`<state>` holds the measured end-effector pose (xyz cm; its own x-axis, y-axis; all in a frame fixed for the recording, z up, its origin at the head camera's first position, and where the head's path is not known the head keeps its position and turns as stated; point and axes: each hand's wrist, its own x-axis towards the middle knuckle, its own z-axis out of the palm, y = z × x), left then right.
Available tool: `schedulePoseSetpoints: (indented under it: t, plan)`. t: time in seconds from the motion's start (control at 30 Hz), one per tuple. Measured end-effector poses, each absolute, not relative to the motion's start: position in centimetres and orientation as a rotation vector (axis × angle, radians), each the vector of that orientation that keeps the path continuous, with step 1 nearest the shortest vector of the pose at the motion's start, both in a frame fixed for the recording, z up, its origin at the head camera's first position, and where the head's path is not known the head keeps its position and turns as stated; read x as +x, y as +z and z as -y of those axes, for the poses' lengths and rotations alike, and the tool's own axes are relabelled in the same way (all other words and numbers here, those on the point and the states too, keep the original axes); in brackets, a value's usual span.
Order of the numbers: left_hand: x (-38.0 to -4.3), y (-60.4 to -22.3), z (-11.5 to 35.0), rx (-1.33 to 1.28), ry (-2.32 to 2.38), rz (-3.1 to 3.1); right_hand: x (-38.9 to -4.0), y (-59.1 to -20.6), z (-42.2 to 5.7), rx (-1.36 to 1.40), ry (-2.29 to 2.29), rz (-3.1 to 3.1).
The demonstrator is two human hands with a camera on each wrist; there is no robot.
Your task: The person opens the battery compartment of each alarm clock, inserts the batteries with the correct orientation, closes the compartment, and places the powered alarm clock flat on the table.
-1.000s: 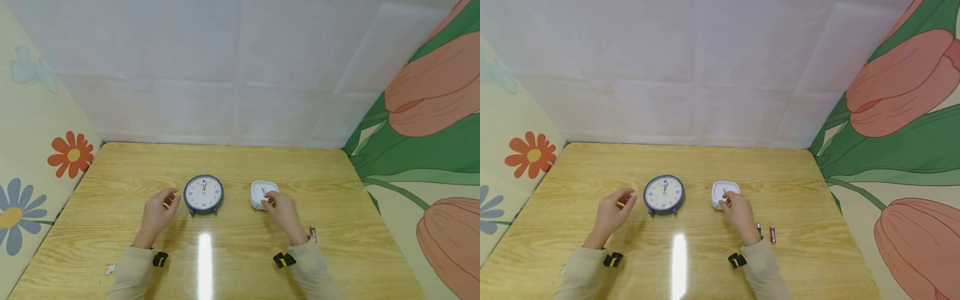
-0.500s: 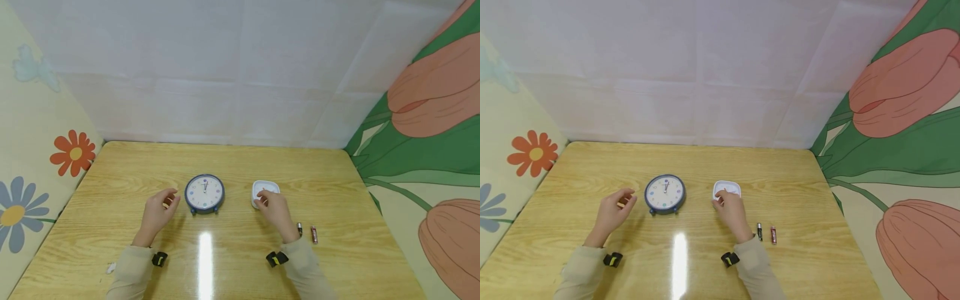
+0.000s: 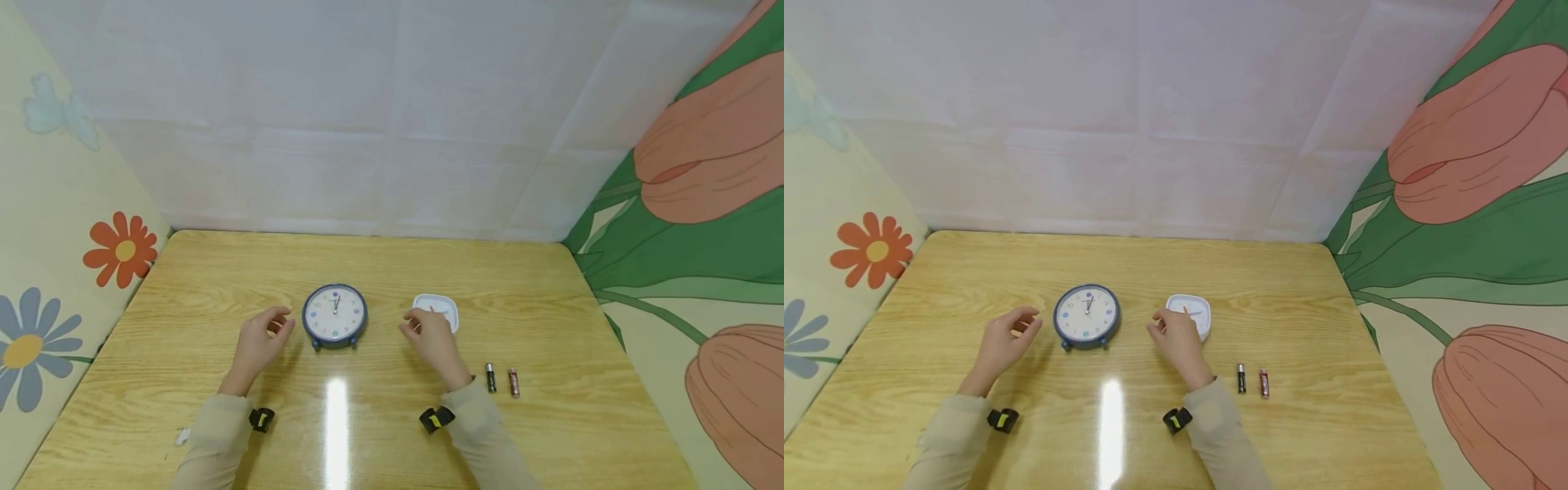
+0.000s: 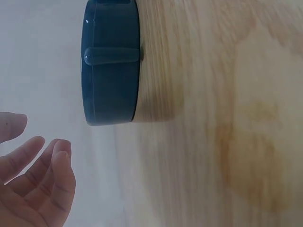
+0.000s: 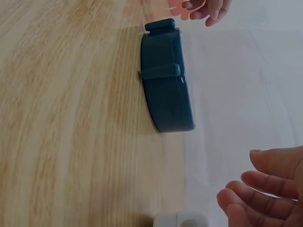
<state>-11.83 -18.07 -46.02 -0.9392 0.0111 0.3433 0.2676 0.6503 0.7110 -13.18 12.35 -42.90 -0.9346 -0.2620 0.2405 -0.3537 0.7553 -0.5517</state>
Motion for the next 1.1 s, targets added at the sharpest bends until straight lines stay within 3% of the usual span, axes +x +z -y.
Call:
schedulePoseSetpoints:
  t: [1.1]
  plan:
    - [-14.3,-46.2,18.3,-0.031,-1.314,2.884,-14.6,-43.6,-10.0,0.491,0.987,2.94]
